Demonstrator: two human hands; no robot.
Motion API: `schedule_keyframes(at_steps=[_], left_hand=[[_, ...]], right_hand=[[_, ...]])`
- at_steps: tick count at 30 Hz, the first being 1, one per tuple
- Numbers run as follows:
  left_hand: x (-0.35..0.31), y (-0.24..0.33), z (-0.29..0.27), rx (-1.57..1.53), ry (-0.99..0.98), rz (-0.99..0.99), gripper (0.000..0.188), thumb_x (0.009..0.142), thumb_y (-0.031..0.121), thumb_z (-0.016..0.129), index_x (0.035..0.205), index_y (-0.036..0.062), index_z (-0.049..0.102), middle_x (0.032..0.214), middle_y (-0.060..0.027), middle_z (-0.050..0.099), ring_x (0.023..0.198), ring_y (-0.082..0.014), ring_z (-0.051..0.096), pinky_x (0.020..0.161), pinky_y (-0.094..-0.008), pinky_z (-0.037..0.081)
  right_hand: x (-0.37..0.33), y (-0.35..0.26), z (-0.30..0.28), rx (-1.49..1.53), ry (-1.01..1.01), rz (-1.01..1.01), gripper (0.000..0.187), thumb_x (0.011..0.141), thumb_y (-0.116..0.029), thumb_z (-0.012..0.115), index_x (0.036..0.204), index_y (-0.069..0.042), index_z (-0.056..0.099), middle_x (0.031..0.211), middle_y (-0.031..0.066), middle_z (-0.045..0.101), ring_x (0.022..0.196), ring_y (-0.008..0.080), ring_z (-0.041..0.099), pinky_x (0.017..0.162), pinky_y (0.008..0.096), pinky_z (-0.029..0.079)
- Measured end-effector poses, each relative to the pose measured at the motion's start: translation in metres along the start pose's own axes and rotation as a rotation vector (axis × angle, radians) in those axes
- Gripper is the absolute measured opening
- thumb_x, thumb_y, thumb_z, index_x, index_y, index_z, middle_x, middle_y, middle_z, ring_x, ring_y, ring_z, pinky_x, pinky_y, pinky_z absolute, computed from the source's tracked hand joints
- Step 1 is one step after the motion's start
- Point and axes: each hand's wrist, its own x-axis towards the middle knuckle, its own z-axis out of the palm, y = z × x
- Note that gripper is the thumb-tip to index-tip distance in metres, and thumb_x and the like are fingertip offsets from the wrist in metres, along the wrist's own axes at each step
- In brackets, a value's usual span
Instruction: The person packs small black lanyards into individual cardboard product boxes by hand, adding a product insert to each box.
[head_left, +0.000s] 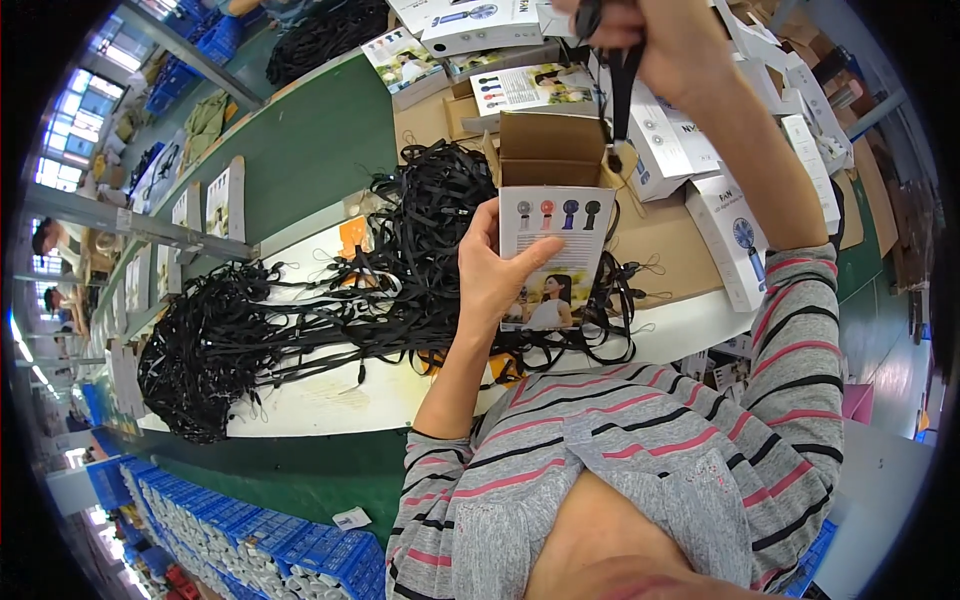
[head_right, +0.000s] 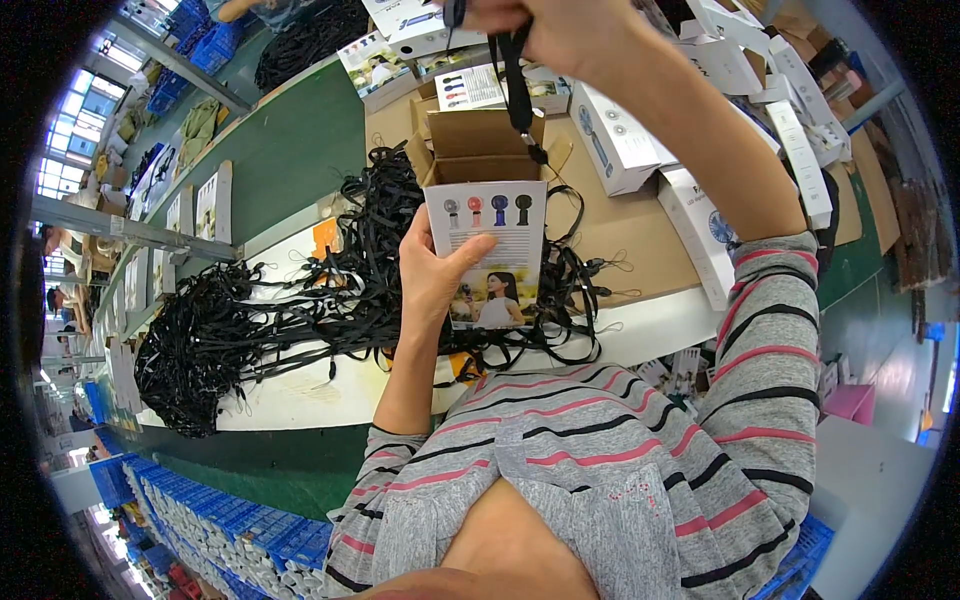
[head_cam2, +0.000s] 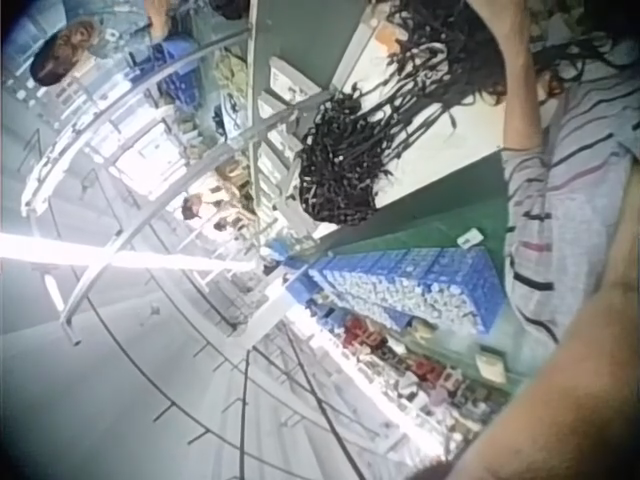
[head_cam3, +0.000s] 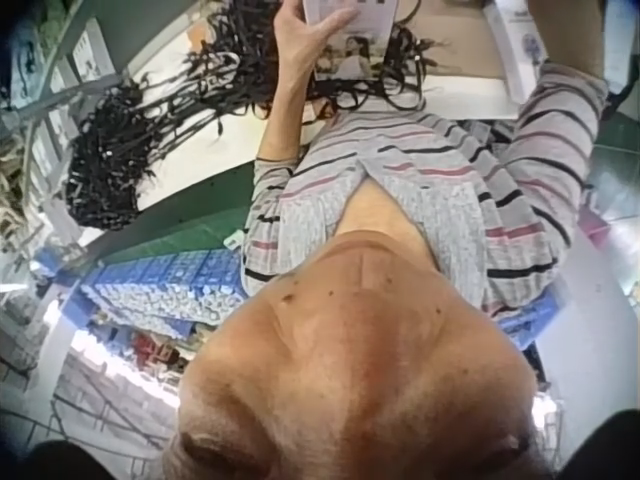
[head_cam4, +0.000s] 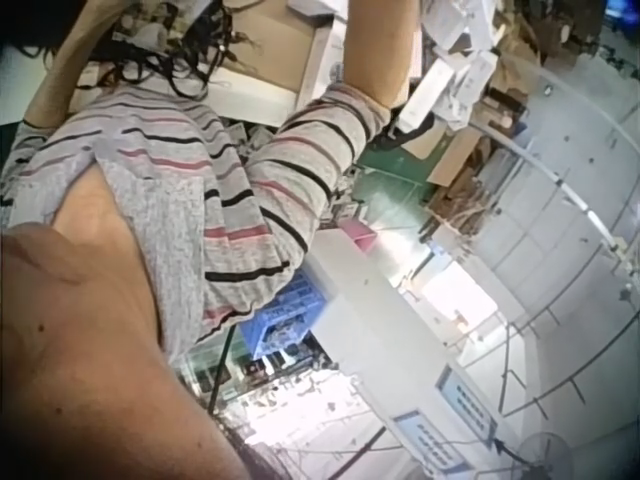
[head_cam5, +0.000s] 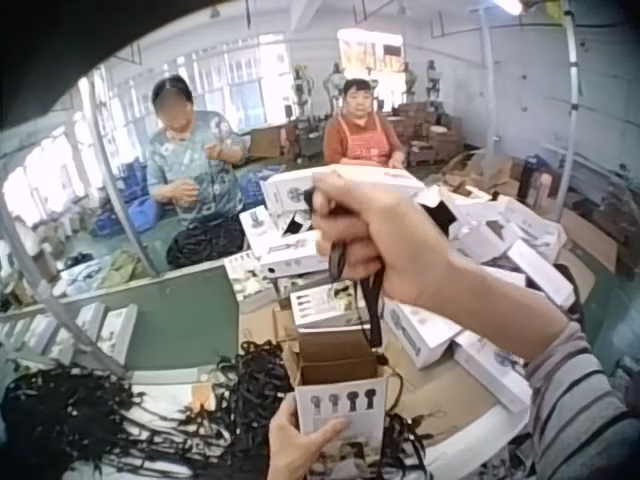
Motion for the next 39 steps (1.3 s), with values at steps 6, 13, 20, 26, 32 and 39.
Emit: schedule_keyframes(at_steps=[6, 13, 20, 26, 32, 39], left_hand=[[-0.008, 0.004, 0.004, 0.087, -0.027, 0.021, 0.054, 0.065, 0.01, 0.08, 0.11, 0.0008, 0.051, 0.092, -0.0071, 0.064, 0.082, -0.0125, 0.061, 0.074, -0.0262, 0.05], [-0.007, -0.001, 0.002, 0.062, 0.006, 0.02, 0.054, 0.064, 0.01, 0.08, 0.109, 0.0011, 0.051, 0.092, -0.0067, 0.064, 0.083, -0.0126, 0.061, 0.075, -0.0269, 0.05], [-0.005, -0.008, 0.002, 0.082, 0.027, 0.034, 0.056, 0.064, 0.013, 0.08, 0.11, 0.0005, 0.051, 0.091, -0.0079, 0.064, 0.082, -0.0132, 0.061, 0.074, -0.0273, 0.051], [-0.006, -0.01, 0.0, 0.09, 0.028, 0.035, 0.056, 0.064, 0.014, 0.08, 0.11, 0.0002, 0.052, 0.092, -0.0085, 0.064, 0.081, -0.0142, 0.062, 0.074, -0.0278, 0.051], [-0.011, -0.009, 0.0, 0.09, 0.022, 0.038, 0.058, 0.064, 0.014, 0.08, 0.111, -0.0003, 0.051, 0.093, -0.0085, 0.064, 0.083, -0.0142, 0.062, 0.075, -0.0273, 0.05], [-0.029, -0.007, -0.01, 0.126, -0.051, 0.115, 0.061, 0.057, 0.01, 0.084, 0.107, 0.0007, 0.052, 0.092, -0.0053, 0.062, 0.085, -0.0125, 0.06, 0.076, -0.0262, 0.048]], right_hand=[[0.001, 0.022, -0.008, -0.01, -0.097, 0.083, 0.025, 0.096, -0.027, 0.042, 0.076, -0.013, 0.047, 0.054, -0.0088, 0.031, 0.042, 0.0018, 0.021, 0.039, 0.018, 0.017], [-0.02, 0.058, -0.019, -0.833, -0.703, -0.319, 0.018, 0.089, -0.015, 0.052, 0.08, 0.001, 0.05, 0.058, 0.0065, 0.045, 0.052, 0.0186, 0.048, 0.05, 0.0296, 0.039], [-0.018, 0.058, -0.036, -1.262, -0.831, -0.313, 0.014, 0.082, -0.009, 0.056, 0.092, 0.002, 0.056, 0.084, 0.0156, 0.059, 0.079, 0.0346, 0.056, 0.071, 0.04, 0.044], [-0.014, 0.047, -0.033, -1.221, -0.592, -0.511, 0.014, 0.081, -0.012, 0.059, 0.085, 0.001, 0.061, 0.076, 0.0146, 0.062, 0.068, 0.0288, 0.06, 0.064, 0.0354, 0.048], [-0.011, 0.072, -0.058, -1.331, -0.486, -0.694, 0.016, 0.078, -0.014, 0.063, 0.087, -0.001, 0.063, 0.08, 0.0123, 0.063, 0.071, 0.0294, 0.06, 0.063, 0.0355, 0.047], [-0.001, 0.124, -0.084, -0.501, -0.5, 0.447, 0.028, 0.088, -0.025, 0.06, 0.084, 0.002, 0.064, 0.072, -0.0014, 0.062, 0.061, 0.0065, 0.053, 0.057, 0.0225, 0.043]])
